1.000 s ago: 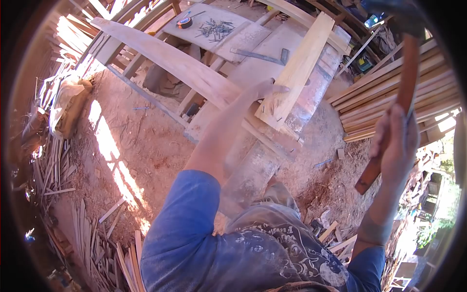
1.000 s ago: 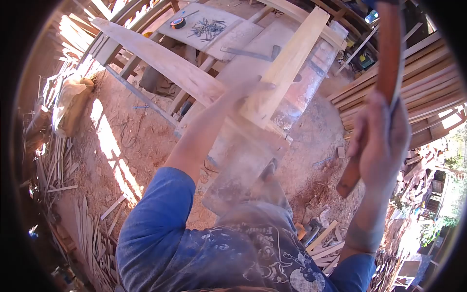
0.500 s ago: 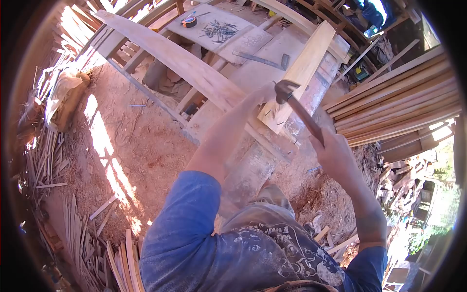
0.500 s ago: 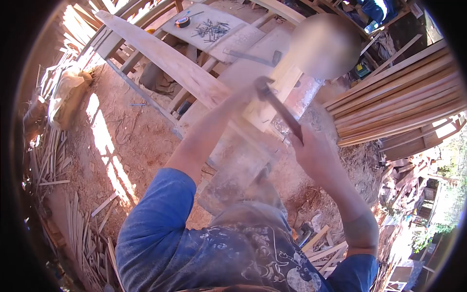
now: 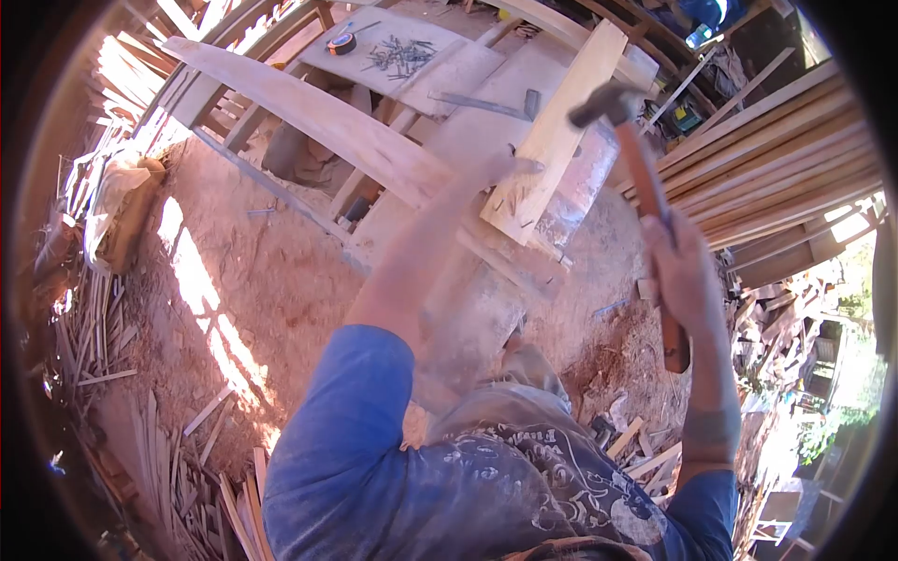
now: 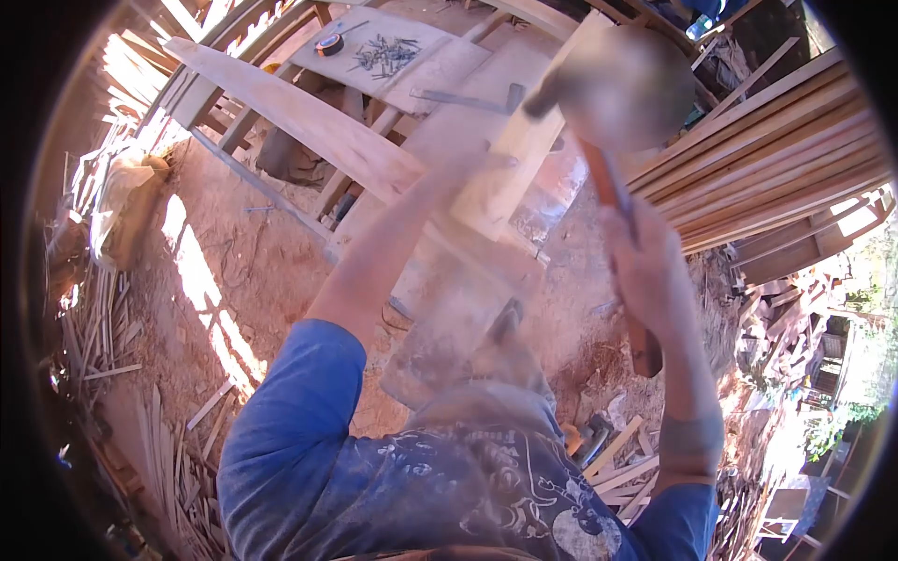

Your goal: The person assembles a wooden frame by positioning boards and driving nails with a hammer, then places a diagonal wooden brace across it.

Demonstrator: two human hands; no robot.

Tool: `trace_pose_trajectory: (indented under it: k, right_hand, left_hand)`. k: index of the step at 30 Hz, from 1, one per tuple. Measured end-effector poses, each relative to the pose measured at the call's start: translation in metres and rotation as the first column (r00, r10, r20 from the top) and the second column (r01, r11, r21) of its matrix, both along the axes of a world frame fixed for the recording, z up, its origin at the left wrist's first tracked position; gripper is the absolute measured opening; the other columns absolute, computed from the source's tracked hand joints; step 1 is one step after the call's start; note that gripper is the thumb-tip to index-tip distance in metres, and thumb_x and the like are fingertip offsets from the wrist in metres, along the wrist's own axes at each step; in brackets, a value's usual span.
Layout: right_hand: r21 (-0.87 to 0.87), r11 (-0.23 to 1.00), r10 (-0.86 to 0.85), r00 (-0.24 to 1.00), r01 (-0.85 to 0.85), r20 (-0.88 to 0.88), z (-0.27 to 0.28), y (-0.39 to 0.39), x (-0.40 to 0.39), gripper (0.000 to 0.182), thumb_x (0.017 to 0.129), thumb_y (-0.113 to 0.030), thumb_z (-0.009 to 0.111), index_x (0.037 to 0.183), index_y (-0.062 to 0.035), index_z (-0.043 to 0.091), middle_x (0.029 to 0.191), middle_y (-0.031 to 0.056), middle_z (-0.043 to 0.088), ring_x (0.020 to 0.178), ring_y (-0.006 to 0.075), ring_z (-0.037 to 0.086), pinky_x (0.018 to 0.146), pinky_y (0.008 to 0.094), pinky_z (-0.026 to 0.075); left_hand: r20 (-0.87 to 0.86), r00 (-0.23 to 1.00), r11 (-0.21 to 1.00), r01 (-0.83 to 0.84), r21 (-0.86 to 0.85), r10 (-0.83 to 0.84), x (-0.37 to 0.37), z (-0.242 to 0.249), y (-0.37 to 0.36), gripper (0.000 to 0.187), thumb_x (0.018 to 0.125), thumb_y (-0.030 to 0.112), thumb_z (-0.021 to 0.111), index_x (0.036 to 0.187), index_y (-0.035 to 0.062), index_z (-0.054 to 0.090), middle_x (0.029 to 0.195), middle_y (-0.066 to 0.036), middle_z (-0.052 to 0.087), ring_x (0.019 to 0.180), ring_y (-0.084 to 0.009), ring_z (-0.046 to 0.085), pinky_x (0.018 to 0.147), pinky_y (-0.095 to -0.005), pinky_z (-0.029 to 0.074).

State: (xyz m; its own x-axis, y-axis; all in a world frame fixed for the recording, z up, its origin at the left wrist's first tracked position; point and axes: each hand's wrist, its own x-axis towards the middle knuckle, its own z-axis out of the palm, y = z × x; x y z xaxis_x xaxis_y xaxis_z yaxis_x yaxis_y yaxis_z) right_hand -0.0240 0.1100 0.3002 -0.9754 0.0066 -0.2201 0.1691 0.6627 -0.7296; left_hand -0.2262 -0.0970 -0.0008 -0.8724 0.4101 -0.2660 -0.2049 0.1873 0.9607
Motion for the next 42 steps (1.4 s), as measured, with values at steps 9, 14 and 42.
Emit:
trace_pose_trajectory:
  k: [9, 14, 42]
  right_hand:
    - [0.216, 0.94, 0.32, 0.901, -0.264, -0.292, -0.079, -0.015, -0.008, 0.026, 0.102, -0.027, 0.054, 0.093, -0.0022, 0.056, 0.069, 0.0063, 0.057, 0.056, 0.0145, 0.059, 0.048, 0.0313, 0.043]
    - [0.197, 0.962, 0.191, 0.982, -0.189, 0.01, 0.007, -0.018, -0.002, 0.028, 0.105, -0.029, 0.048, 0.1, -0.0025, 0.056, 0.066, 0.0009, 0.052, 0.047, 0.008, 0.048, 0.044, 0.0244, 0.041]
    - [-0.336, 0.723, -0.447, 0.779, 0.604, 0.44, -0.162, 0.139, 0.166, 0.023, 0.103, -0.031, 0.052, 0.095, -0.0096, 0.052, 0.061, 0.0013, 0.049, 0.041, 0.0119, 0.047, 0.037, 0.0268, 0.04]
  left_hand:
    - [0.062, 0.997, 0.996, 0.038, 0.077, -0.043, 0.003, 0.021, -0.012, 0.072, 0.082, 0.035, 0.079, 0.134, -0.008, 0.052, 0.116, -0.016, 0.065, 0.1, -0.0223, 0.065, 0.084, -0.0367, 0.054]
    - [0.004, 1.0, 0.975, 0.0, 0.222, -0.001, -0.006, -0.001, -0.004, 0.082, 0.077, 0.037, 0.084, 0.134, -0.0102, 0.048, 0.116, -0.019, 0.066, 0.103, -0.0256, 0.066, 0.088, -0.0408, 0.054]
    - [-0.023, 0.652, 0.652, -0.757, 0.04, 0.758, 0.157, 0.046, -0.03, 0.037, 0.092, 0.028, 0.062, 0.108, -0.0043, 0.069, 0.091, -0.015, 0.074, 0.083, -0.0241, 0.07, 0.078, -0.0369, 0.054]
